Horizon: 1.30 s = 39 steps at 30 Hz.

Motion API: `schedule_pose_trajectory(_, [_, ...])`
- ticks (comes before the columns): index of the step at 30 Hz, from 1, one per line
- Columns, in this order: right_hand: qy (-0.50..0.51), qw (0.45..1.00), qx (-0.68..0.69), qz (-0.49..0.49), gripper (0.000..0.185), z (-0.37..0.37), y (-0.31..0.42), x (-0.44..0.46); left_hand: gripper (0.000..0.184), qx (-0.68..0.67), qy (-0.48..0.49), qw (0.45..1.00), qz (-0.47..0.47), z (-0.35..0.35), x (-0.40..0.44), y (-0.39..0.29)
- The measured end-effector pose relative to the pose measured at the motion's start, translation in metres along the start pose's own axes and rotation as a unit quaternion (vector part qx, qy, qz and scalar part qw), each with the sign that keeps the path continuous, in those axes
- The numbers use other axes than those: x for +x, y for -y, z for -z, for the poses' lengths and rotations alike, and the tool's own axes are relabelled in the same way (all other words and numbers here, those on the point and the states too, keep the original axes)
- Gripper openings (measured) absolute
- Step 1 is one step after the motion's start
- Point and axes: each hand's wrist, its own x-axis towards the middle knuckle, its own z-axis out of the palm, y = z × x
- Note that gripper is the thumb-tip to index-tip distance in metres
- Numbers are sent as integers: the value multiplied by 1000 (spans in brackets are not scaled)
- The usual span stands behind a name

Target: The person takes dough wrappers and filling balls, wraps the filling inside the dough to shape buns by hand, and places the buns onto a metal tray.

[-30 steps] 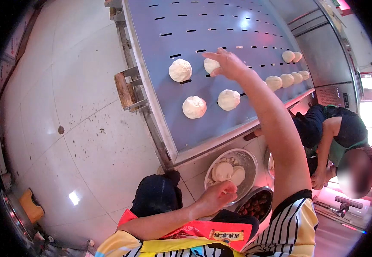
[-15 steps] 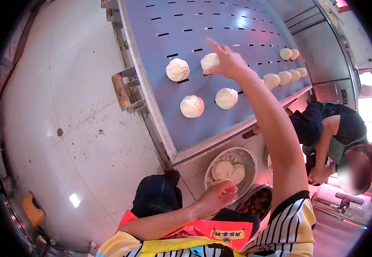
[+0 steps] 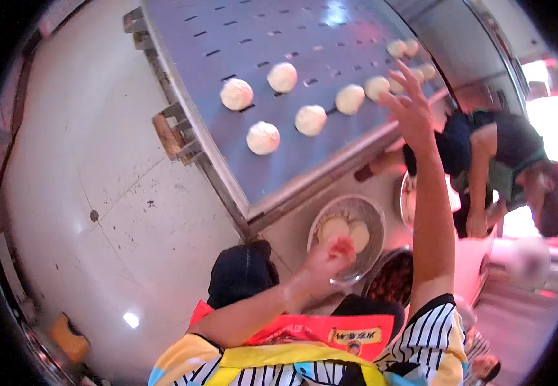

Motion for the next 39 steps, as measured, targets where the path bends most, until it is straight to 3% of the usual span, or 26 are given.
schedule_pose_trajectory(3, [-62, 987, 54, -137, 52, 52, -88, -109, 24, -50, -9, 999, -1, -7, -3, -22])
schedule_pose_trajectory(6, [-116, 927, 53, -353, 42, 63, -202, -251, 22, -81, -44, 996, -15, -16, -5, -33])
schedule_pose_trajectory(7, [-100, 905, 32, -411, 36, 62, -243, -298, 22, -76, -52, 996, -17, -18, -6, -31])
schedule_pose_trajectory(9, [-79, 893, -64, -438, 37, 44, -283, -366, 24, -53, -51, 997, -7, -21, -6, -31])
schedule_pose_trajectory(11, [19, 873, -161, -459, 43, 24, -292, -396, 25, -41, -49, 998, 10, -23, -3, -24])
schedule_pose_trajectory(13, [46, 875, -193, -442, 47, 0, -338, -429, 26, -17, -47, 999, 14, -38, 1, -17])
schedule_pose_trajectory(16, [156, 890, -237, -356, 53, -38, -346, -429, 27, 18, -69, 997, 28, -44, 6, -6])
schedule_pose_trajectory(19, [226, 843, -280, -399, 59, -59, -338, -429, 27, 53, -59, 996, 36, -58, 16, 2])
schedule_pose_trajectory(23, [129, 882, -323, -318, 59, -72, -323, -451, 27, 99, -44, 993, 56, -71, 25, 16])
schedule_pose_trajectory(26, [213, 852, -346, -330, 61, -56, -329, -437, 27, 113, -32, 990, 80, -77, 30, 25])
schedule_pose_trajectory(29, [209, 877, -369, -228, 58, -54, -336, -446, 27, 125, -20, 988, 87, -83, 34, 30])
schedule_pose_trajectory(32, [78, 926, -302, -212, 51, -68, -336, -458, 27, 121, -4, 987, 102, -88, 36, 35])
schedule_pose_trajectory(35, [53, 938, -299, -165, 49, -71, -337, -447, 27, 147, 6, 982, 120, -95, 35, 38])
schedule_pose_trajectory(38, [112, 904, -320, -261, 36, -72, -337, -437, 26, 164, 4, 980, 116, -93, 35, 41])
schedule_pose_trajectory(39, [117, 903, -337, -239, 31, -76, -339, -439, 26, 166, 4, 979, 117, -93, 36, 41])
